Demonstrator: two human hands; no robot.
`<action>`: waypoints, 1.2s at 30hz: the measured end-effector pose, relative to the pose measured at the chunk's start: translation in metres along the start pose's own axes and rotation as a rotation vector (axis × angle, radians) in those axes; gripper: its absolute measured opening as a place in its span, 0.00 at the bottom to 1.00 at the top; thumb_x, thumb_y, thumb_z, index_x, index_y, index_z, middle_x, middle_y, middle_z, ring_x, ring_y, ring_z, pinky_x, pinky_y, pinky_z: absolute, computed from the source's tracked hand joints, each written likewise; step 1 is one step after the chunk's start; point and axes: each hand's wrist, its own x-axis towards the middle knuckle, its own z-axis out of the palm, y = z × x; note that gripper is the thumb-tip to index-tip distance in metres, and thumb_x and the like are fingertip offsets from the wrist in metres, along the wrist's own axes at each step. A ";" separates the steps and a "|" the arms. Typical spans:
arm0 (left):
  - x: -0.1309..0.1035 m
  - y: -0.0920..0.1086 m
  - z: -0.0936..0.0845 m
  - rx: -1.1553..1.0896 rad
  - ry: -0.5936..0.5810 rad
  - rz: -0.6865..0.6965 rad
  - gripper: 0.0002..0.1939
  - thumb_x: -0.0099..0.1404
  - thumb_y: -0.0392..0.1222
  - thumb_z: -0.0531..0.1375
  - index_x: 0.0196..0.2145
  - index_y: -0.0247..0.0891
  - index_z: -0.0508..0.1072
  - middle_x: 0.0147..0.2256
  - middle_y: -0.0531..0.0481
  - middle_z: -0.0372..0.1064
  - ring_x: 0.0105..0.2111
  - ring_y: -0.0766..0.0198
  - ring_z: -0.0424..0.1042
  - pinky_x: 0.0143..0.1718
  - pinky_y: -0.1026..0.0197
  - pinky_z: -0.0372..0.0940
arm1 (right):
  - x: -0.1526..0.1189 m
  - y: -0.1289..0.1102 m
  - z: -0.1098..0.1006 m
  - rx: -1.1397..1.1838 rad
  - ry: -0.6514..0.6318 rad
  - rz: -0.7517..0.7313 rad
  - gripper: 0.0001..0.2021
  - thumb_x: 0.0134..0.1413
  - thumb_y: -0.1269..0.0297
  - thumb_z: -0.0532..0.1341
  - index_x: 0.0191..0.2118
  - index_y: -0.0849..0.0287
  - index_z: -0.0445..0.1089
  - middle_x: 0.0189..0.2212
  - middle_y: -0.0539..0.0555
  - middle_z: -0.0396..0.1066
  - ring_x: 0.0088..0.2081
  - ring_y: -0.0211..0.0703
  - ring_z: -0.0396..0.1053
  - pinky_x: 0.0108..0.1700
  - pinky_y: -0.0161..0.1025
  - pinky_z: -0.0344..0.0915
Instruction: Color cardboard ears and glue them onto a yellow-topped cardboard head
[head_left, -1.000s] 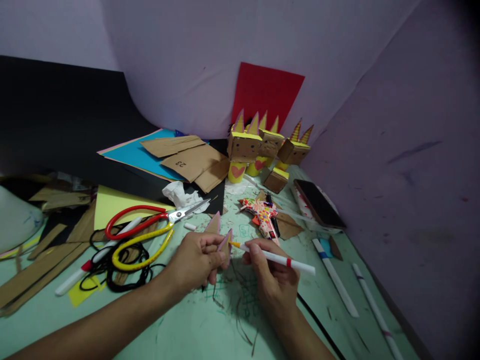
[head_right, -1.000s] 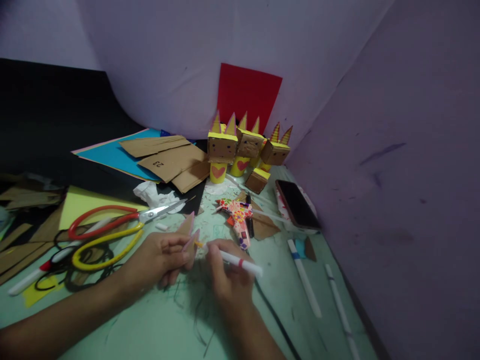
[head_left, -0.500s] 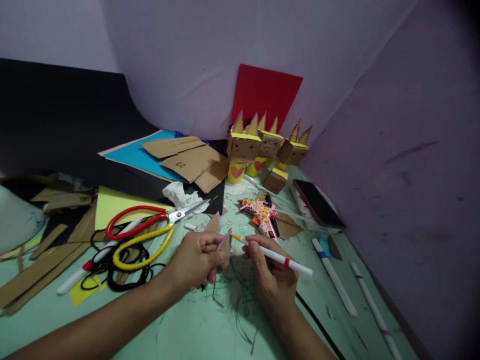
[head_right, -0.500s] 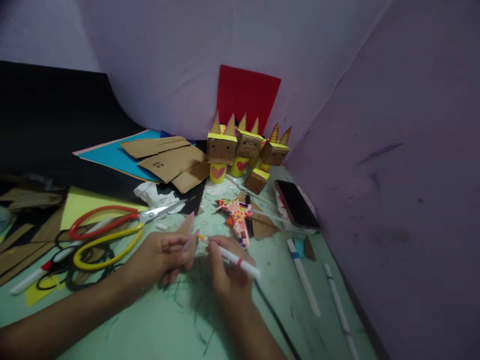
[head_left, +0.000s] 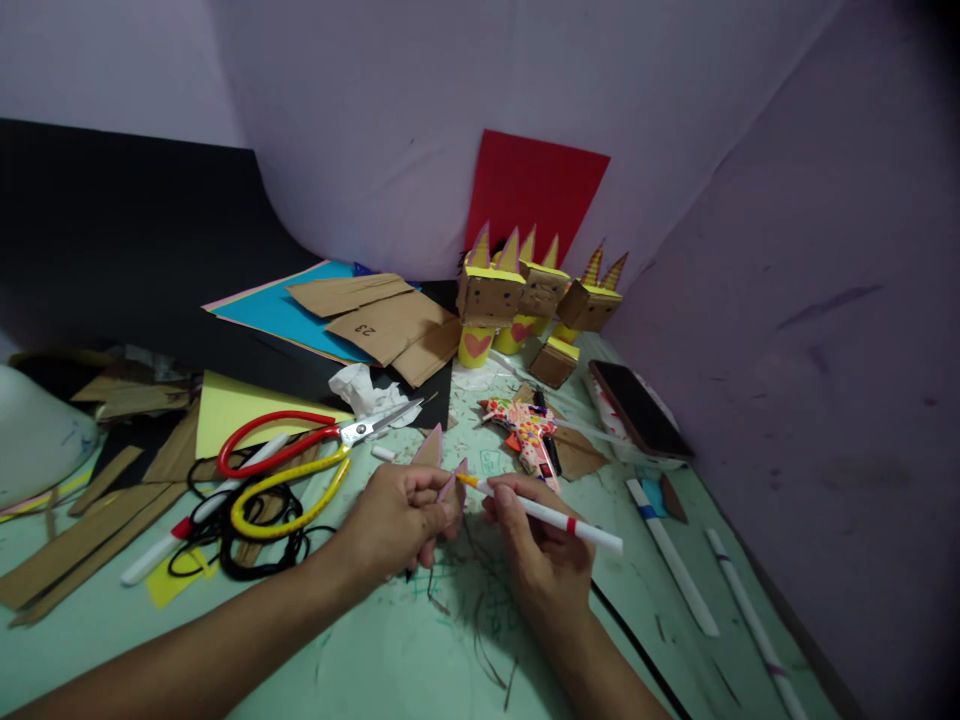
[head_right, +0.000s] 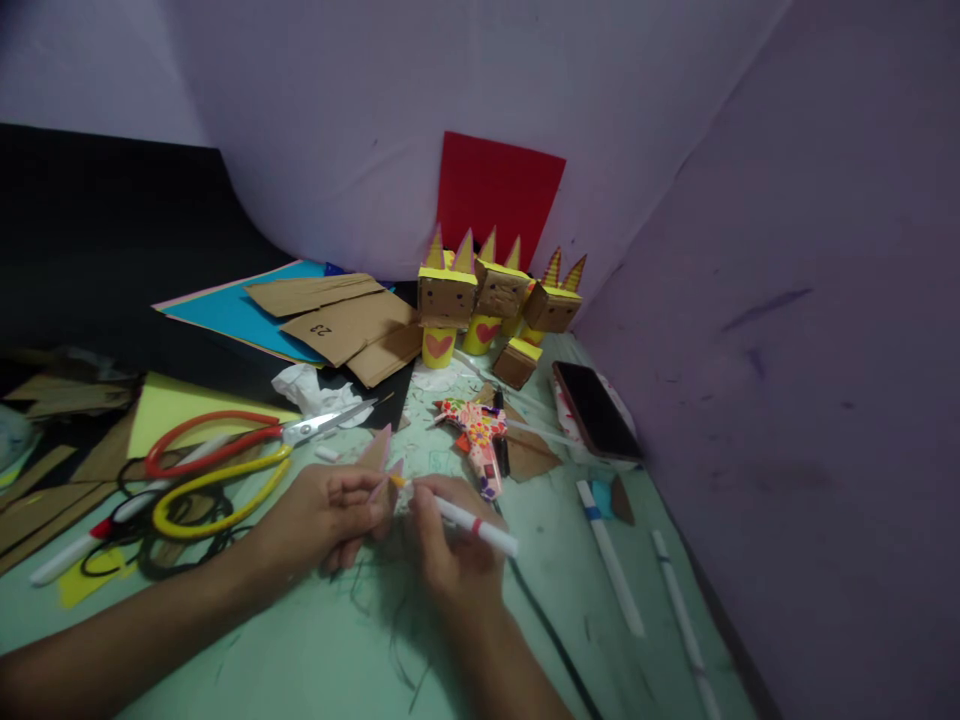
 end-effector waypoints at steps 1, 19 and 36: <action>0.000 0.000 0.000 0.004 0.000 -0.003 0.04 0.54 0.35 0.56 0.24 0.33 0.69 0.14 0.59 0.63 0.08 0.77 0.54 0.09 0.72 0.47 | 0.000 0.000 0.000 0.000 0.006 0.007 0.07 0.54 0.66 0.58 0.30 0.59 0.73 0.25 0.53 0.73 0.27 0.42 0.72 0.29 0.36 0.67; 0.001 -0.002 -0.001 0.002 0.010 0.016 0.06 0.51 0.39 0.57 0.26 0.33 0.70 0.16 0.57 0.65 0.09 0.75 0.56 0.09 0.72 0.49 | -0.001 -0.001 0.001 0.012 -0.013 0.015 0.08 0.54 0.65 0.58 0.28 0.59 0.73 0.22 0.52 0.73 0.25 0.40 0.71 0.28 0.35 0.66; 0.003 -0.007 -0.003 -0.037 0.052 0.007 0.07 0.43 0.42 0.59 0.20 0.36 0.65 0.10 0.60 0.57 0.10 0.74 0.55 0.11 0.70 0.49 | 0.000 -0.006 0.001 -0.024 -0.019 -0.022 0.10 0.55 0.64 0.57 0.27 0.59 0.73 0.20 0.52 0.70 0.24 0.40 0.69 0.25 0.35 0.65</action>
